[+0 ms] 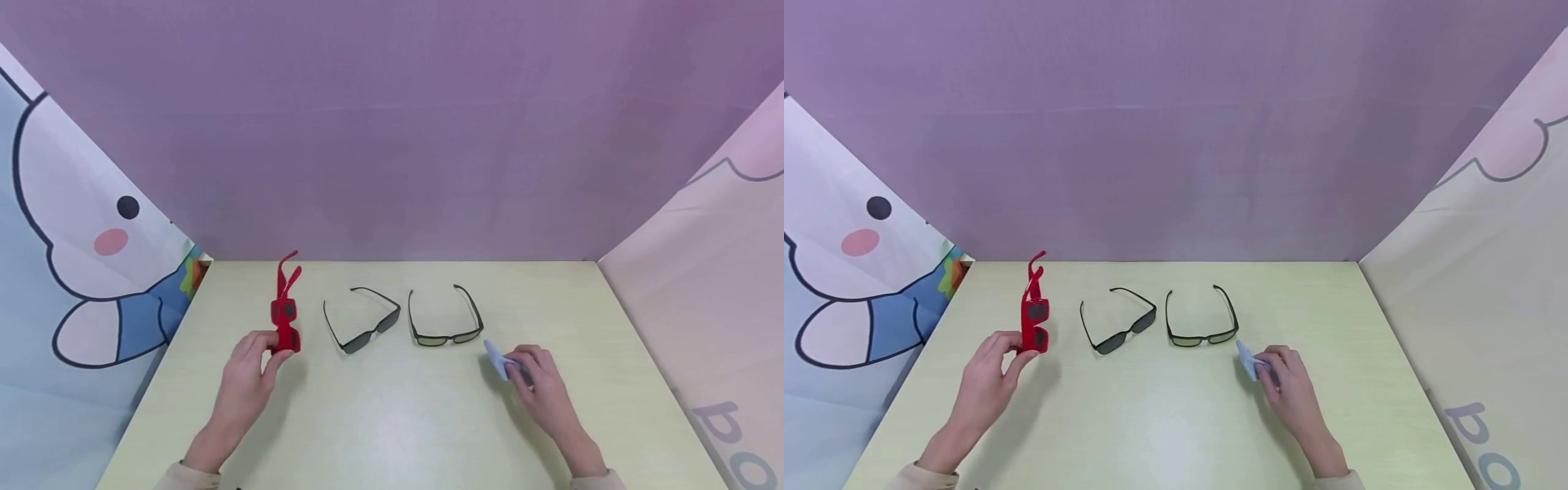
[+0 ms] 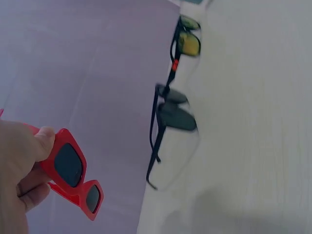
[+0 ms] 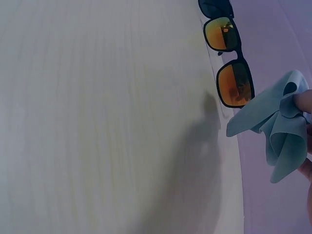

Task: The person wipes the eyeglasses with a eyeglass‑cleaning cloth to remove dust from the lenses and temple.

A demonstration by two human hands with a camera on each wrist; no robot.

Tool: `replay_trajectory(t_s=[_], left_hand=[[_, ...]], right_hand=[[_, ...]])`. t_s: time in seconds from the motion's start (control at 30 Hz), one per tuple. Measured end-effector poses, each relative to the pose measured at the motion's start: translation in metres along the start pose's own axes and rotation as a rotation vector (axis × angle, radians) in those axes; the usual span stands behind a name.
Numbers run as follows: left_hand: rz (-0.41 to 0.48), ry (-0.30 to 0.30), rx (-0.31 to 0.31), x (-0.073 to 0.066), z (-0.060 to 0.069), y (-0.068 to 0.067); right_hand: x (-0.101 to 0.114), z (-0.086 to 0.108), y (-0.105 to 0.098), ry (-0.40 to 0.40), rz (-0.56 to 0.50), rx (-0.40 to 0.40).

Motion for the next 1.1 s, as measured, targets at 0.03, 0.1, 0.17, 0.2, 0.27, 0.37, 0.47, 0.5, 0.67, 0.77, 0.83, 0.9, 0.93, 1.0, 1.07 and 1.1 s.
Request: replay_trajectory(t_s=[0.03,0.1,0.17,0.2,0.27,0.37,0.47,0.5,0.67,0.77,0.83,0.9,0.93,1.0,1.07,1.1], left_hand=[[0.031,-0.011,-0.007,-0.004,0.000,0.000],[0.087,-0.031,-0.018,-0.011,-0.001,0.002],[0.135,-0.043,-0.030,-0.017,-0.001,0.003],[0.157,-0.047,-0.037,-0.019,-0.002,0.004],[0.200,-0.055,-0.053,-0.023,-0.002,0.005],[0.276,-0.088,-0.064,-0.028,-0.003,0.007],[0.358,-0.144,-0.066,-0.033,-0.003,0.008],[0.384,-0.163,-0.064,-0.035,-0.003,0.008],[0.550,-0.251,-0.073,-0.044,-0.005,0.011],[0.699,-0.312,-0.080,-0.050,-0.006,0.014],[0.801,-0.359,-0.081,-0.054,-0.006,0.016],[0.885,-0.404,-0.078,-0.059,-0.007,0.021],[0.915,-0.424,-0.076,-0.062,-0.007,0.023],[0.976,-0.461,-0.072,-0.067,-0.007,0.029],[1.022,-0.488,-0.060,-0.073,-0.007,0.035],[1.036,-0.500,-0.053,-0.076,-0.007,0.038]], right_hand=[[0.001,0.000,0.000,-0.004,-0.002,0.000],[0.003,-0.001,0.001,-0.012,-0.005,-0.001],[0.005,-0.002,0.001,-0.018,-0.009,-0.005],[0.006,-0.002,0.001,-0.019,-0.011,-0.006],[0.008,-0.003,0.002,-0.020,-0.017,-0.007],[0.011,-0.004,0.005,-0.016,-0.020,-0.001],[0.013,-0.004,0.008,-0.013,-0.019,0.005],[0.014,-0.004,0.008,-0.011,-0.021,0.006],[0.019,-0.006,0.012,-0.012,-0.037,0.009],[0.022,-0.008,0.013,-0.026,-0.052,0.001],[0.025,-0.010,0.014,-0.038,-0.069,-0.009],[0.028,-0.013,0.015,-0.050,-0.087,-0.018],[0.029,-0.014,0.016,-0.053,-0.095,-0.020],[0.032,-0.016,0.018,-0.058,-0.112,-0.021],[0.035,-0.017,0.020,-0.055,-0.132,-0.018],[0.036,-0.018,0.021,-0.052,-0.144,-0.017]])
Point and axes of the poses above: each hand's wrist, its own z-axis away from the middle knuckle, its own y-axis out of the palm, x = y × z, the point moved 4 cm from there along -z, towards the middle knuckle, and after that the axes turned 2 degrees about -z, right-handed, at the moved point
